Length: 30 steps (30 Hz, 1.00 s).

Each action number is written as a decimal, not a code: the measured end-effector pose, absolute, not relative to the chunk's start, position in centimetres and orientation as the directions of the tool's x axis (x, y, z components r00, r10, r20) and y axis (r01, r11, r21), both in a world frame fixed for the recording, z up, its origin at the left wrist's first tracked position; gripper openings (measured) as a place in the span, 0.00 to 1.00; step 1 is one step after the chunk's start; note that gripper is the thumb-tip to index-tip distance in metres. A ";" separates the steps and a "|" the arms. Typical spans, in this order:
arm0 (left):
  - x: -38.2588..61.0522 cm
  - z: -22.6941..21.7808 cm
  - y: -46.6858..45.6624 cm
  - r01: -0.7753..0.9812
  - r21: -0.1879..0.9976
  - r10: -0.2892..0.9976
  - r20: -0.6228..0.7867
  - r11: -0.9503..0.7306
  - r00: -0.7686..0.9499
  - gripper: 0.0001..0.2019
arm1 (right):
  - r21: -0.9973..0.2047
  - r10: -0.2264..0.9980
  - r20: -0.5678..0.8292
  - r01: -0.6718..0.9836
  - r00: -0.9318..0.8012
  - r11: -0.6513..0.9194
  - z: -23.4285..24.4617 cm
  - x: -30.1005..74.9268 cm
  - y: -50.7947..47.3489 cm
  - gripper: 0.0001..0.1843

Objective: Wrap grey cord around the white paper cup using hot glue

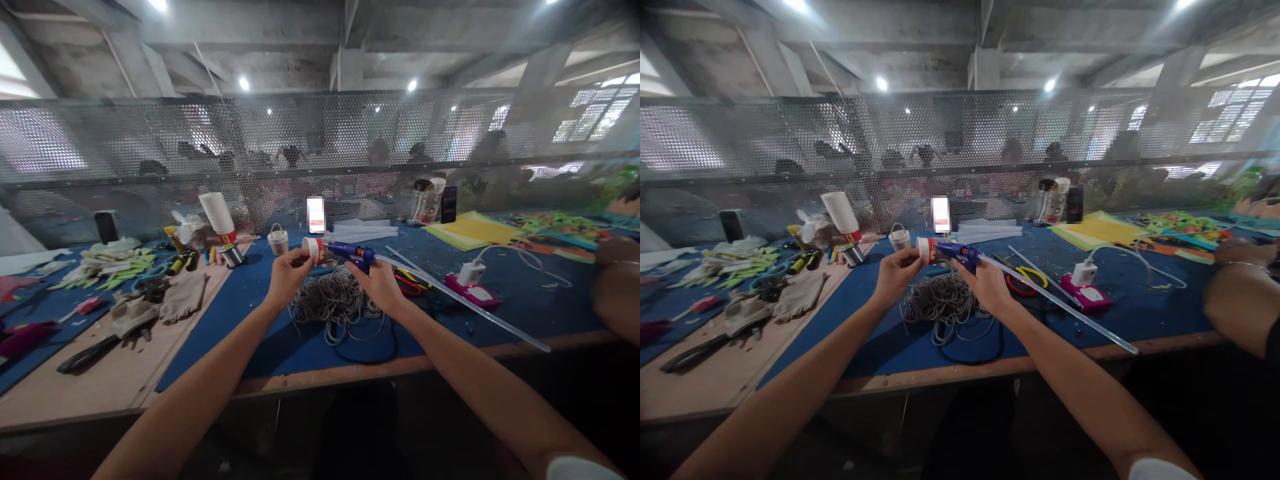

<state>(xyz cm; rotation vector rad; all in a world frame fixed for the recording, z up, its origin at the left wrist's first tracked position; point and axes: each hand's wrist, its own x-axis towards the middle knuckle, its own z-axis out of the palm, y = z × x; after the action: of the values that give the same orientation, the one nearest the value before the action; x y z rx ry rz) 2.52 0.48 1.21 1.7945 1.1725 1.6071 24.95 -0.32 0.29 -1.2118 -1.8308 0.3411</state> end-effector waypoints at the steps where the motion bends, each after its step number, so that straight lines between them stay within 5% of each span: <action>1: 2.5 1.2 0.5 0.290 0.796 0.823 0.566 -0.531 -0.046 0.11 | -0.654 0.848 0.515 0.582 -0.125 0.483 0.4 24.9 -0.4 0.21; 14: 2.2 1.8 0.7 0.119 0.863 0.854 0.504 -0.491 -0.131 0.10 | -0.848 0.921 0.371 0.361 -0.120 0.388 0.9 24.9 -1.6 0.31; 19: 2.2 1.9 0.7 0.074 0.880 0.864 0.474 -0.469 -0.170 0.10 | -0.912 0.936 0.345 0.212 -0.064 0.351 -0.2 25.6 -1.4 0.26; 26: 2.2 1.7 0.9 0.041 0.895 0.877 0.444 -0.444 -0.183 0.11 | -0.985 0.999 0.033 -0.169 -0.024 0.029 -0.5 27.3 -1.2 0.14; 30: 2.1 1.5 1.1 0.056 0.896 0.880 0.443 -0.441 -0.170 0.12 | -0.970 0.986 -0.169 -0.177 0.003 -0.165 -0.4 28.9 -0.3 0.10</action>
<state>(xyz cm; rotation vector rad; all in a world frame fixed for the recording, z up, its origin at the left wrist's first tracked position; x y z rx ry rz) 2.09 1.06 1.46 1.4649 1.1008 1.6791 28.94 -0.32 -0.37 -1.2045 -0.9790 1.3960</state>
